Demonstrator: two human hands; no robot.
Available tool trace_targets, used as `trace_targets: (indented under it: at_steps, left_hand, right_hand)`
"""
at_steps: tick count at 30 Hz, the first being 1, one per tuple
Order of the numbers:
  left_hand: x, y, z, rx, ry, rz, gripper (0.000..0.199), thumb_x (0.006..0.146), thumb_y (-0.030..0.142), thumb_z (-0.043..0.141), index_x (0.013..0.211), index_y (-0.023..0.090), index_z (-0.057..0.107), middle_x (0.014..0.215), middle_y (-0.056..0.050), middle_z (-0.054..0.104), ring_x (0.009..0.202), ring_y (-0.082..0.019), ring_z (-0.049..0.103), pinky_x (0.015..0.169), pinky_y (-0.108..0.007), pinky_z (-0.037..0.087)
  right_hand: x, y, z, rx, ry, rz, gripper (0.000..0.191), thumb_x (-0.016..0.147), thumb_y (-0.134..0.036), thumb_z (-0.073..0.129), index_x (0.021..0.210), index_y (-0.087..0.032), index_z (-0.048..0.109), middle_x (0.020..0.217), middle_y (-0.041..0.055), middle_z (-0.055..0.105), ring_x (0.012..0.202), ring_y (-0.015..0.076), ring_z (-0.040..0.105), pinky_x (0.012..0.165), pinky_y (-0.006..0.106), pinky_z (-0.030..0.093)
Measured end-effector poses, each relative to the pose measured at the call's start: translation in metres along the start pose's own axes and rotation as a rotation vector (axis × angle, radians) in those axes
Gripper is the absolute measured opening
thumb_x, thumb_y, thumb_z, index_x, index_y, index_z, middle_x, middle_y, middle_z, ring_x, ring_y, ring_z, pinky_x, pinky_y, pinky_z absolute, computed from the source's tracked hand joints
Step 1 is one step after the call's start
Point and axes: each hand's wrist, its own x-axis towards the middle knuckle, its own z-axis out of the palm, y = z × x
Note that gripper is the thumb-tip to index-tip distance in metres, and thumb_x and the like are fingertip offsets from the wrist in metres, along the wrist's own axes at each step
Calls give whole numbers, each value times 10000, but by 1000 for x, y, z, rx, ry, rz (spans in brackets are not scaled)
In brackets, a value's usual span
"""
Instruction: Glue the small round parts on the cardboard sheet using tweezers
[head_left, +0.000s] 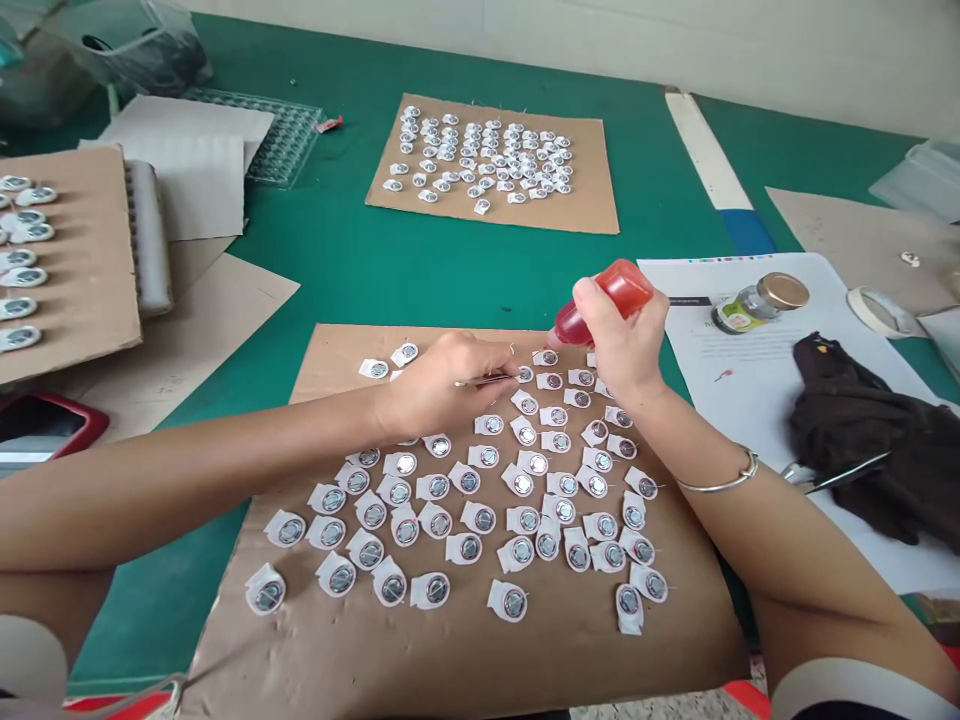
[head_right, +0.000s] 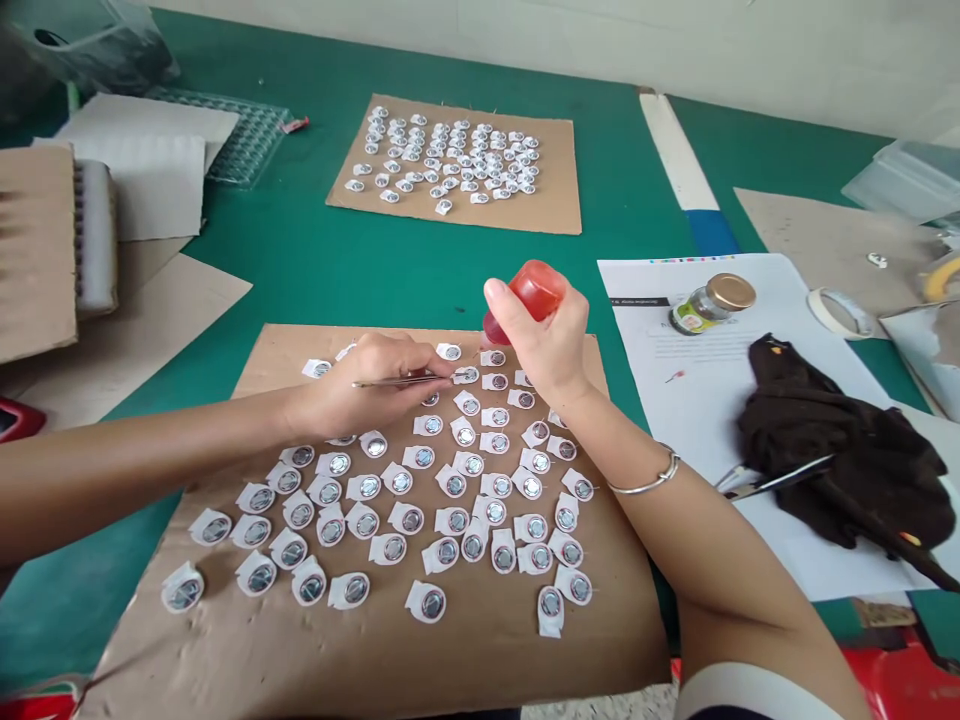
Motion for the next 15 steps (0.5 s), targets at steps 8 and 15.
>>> trace_targets:
  at_steps: [8, 15]
  left_hand:
    - [-2, 0, 3, 48, 0, -24, 156, 855, 203, 491, 848, 142, 633, 747, -34, 667, 670, -108, 606, 590, -241, 458]
    - [0, 9, 1, 165, -112, 121, 131, 811, 96, 463, 785, 146, 581, 656, -20, 609, 599, -116, 567, 590, -274, 440]
  right_hand:
    - [-3, 1, 3, 30, 25, 22, 338, 768, -500, 587, 642, -206, 479, 540, -35, 435, 518, 105, 469, 526, 282, 422]
    - [-7, -12, 2, -29, -27, 14, 312, 751, -446, 611, 604, -198, 490, 581, -15, 490, 572, 113, 494, 572, 288, 442]
